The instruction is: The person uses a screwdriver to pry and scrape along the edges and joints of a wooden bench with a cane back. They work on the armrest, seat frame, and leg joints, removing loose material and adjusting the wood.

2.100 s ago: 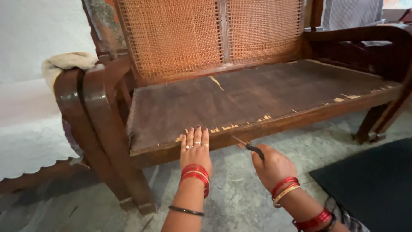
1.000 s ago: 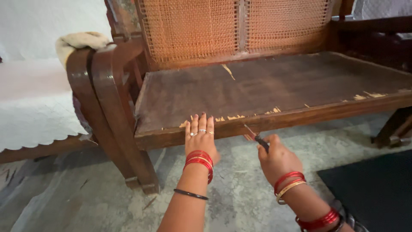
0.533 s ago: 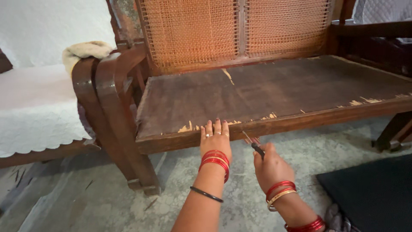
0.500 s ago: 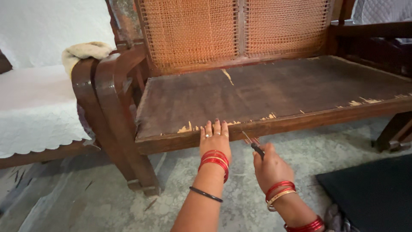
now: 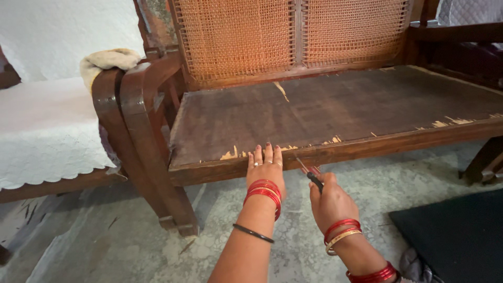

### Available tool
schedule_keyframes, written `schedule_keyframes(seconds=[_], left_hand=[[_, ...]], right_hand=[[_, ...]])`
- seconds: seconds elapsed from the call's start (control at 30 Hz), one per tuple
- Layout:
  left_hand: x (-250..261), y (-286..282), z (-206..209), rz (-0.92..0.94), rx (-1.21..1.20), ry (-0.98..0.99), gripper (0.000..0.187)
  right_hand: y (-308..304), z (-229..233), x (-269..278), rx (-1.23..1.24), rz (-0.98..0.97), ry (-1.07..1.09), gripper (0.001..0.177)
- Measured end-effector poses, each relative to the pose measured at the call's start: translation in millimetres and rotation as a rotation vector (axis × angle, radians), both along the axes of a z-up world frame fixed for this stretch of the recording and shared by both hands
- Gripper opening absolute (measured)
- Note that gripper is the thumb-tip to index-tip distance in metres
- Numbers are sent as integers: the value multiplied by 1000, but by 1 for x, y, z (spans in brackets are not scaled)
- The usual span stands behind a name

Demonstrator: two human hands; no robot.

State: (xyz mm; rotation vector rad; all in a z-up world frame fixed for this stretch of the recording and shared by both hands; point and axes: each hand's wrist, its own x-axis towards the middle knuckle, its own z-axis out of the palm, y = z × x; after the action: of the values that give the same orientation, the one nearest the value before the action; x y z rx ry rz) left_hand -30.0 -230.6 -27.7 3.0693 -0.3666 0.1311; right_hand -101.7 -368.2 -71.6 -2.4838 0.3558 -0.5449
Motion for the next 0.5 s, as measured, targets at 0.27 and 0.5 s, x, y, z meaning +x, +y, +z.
schedule_keyframes(seconds=[0.27,0.5], left_hand=[[-1,1,-3,-3,-28,-10,89],[3,1,-6,-11,-45,-27,88]], right_hand=[[-2,-8,3,65,-12,-37,31],[-5,-18,17,156,0,-37,41]])
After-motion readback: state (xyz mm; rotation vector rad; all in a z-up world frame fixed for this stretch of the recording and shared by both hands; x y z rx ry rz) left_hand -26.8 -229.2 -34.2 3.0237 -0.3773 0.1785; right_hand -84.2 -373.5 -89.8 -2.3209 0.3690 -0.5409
